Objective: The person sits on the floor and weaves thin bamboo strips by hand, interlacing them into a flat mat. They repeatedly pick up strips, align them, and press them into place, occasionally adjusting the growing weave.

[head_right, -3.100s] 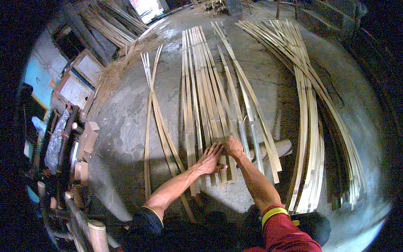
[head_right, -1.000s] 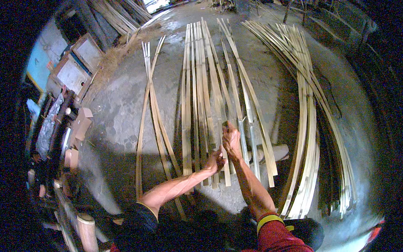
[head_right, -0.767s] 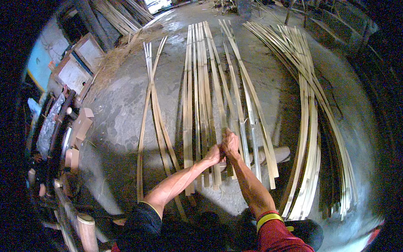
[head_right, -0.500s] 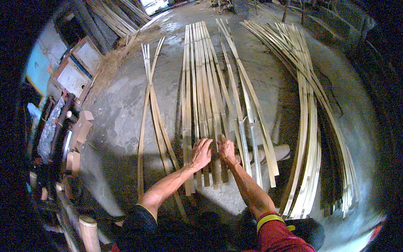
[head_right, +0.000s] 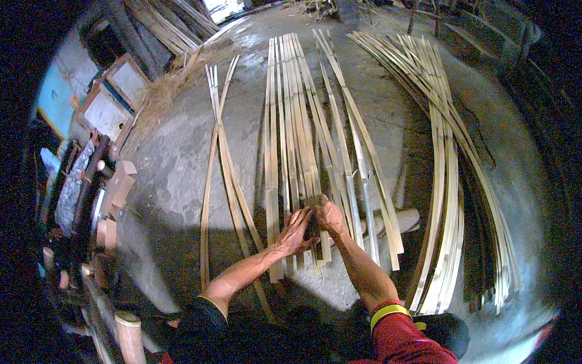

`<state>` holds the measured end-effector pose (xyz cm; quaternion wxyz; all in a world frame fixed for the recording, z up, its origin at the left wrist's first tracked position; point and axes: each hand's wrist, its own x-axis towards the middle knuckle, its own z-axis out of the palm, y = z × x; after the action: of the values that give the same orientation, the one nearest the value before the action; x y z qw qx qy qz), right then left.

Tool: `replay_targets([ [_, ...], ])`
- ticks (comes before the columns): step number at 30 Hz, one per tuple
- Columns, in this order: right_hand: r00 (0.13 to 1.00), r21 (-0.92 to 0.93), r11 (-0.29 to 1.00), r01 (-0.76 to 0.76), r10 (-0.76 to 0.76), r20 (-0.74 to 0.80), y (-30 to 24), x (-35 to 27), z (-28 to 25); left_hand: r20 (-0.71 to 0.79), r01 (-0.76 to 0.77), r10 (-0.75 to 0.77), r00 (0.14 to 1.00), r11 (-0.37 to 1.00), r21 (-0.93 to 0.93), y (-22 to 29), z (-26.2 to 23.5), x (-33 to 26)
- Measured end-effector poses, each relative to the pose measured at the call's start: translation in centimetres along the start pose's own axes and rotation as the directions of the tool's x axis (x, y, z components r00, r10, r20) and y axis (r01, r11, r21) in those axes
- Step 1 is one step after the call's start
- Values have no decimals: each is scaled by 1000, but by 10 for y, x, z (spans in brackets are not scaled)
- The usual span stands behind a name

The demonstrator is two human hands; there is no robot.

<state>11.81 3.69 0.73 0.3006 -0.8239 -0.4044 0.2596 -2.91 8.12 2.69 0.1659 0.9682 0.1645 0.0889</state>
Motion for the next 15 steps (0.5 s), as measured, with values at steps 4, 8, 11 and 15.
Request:
replay_targets([
  [4, 999, 130, 991, -1, 8, -49, -2, -7, 0, 34, 53, -53, 998, 998, 17, 3, 4, 0],
  [8, 999, 217, 976, 19, -28, 35, 0, -12, -7, 52, 89, -86, 995, 995, -54, 0, 7, -1],
  [11, 996, 254, 967, -18, -4, 87, 0, -15, -13, 85, 89, -82, 993, 993, -73, -4, 7, -3],
  [15, 999, 196, 979, 54, -55, -2, -2, -17, -13, 59, 73, -68, 996, 994, -85, -6, 7, -6],
])
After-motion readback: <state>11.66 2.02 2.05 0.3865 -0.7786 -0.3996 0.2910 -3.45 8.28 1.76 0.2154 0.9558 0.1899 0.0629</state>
